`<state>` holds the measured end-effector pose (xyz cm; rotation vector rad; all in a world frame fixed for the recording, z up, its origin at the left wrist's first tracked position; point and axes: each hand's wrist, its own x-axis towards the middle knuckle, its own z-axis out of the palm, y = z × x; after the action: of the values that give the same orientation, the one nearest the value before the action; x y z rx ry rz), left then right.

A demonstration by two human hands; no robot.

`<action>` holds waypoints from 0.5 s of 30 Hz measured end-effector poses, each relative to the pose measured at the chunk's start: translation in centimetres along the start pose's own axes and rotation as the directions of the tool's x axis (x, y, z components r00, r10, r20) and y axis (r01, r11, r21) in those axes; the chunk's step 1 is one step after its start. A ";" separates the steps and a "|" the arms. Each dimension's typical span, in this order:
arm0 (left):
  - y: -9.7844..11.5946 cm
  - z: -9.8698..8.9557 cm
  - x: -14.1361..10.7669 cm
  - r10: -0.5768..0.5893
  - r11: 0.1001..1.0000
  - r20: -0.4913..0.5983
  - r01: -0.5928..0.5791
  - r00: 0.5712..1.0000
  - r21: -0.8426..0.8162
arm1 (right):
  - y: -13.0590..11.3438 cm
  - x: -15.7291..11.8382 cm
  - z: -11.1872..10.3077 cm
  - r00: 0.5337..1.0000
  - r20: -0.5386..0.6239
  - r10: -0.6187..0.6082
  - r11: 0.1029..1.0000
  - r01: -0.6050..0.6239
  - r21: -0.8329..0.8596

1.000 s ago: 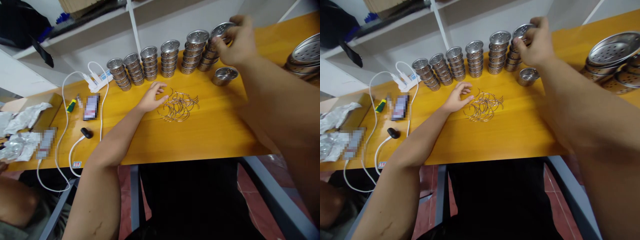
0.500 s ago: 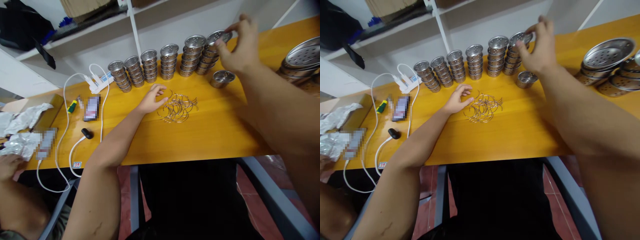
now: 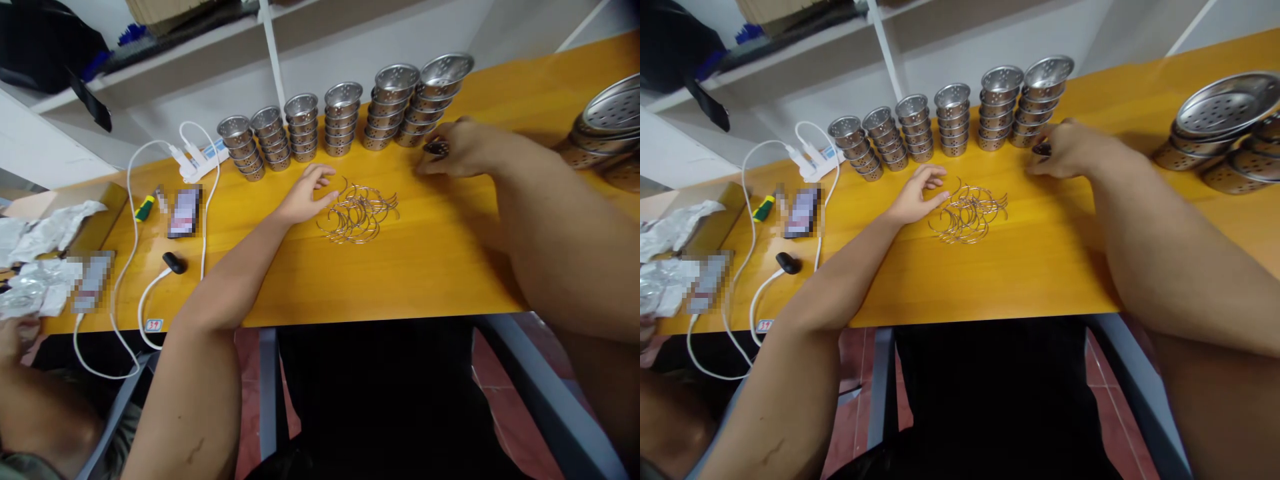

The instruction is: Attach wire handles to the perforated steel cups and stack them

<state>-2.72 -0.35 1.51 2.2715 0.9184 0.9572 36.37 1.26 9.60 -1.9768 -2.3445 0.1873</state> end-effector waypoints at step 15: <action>-0.3 1.5 0.6 0.145 0.987 0.010 -0.146 0.989 0.065 | -12.7 -3.7 4.6 0.638 -0.496 -0.588 0.518 0.769 0.375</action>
<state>-1.31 -0.01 0.64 2.4233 0.8012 0.9951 23.98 -4.69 6.85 -0.6417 -2.2830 0.4132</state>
